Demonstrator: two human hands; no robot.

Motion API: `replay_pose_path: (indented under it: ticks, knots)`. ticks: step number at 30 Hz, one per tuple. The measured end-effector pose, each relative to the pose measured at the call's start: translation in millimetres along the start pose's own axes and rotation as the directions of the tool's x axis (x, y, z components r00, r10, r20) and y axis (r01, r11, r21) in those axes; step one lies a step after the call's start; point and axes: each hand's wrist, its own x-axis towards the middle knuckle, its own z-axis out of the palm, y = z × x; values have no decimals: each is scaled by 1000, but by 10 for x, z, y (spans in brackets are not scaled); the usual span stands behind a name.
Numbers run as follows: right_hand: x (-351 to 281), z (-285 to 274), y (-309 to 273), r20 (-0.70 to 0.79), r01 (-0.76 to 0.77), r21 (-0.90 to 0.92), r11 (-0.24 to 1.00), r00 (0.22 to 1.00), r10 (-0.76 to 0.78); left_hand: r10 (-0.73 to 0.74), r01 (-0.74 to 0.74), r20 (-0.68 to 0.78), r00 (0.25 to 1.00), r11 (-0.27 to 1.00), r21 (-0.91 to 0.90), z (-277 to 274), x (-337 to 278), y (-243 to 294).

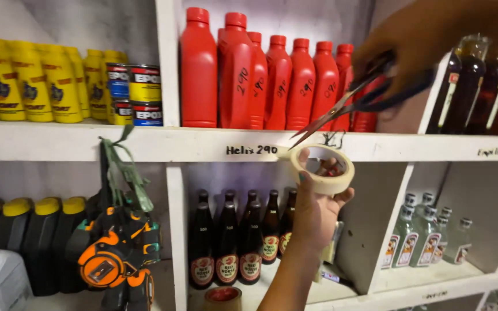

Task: The recorder is writing prices and names on tape and sticking them to the shelves of a small grocery or convenience store.

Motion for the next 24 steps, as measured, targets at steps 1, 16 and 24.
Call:
replay_pose_path:
  ticks: [1,16,24]
  knots:
    - [267,23,-91,-2,-3,-14,1000,1000,3,-11,11,-12,1000,1000,-1,1,6,2]
    - [3526,823,-1070,-9,-34,-126,991,999,34,-66,67,14,998,997,-31,-134,11,-8]
    - [3490,766,-1136,-11,-60,-168,984,998,59,-65,66,36,997,997,-28,-168,12,-49]
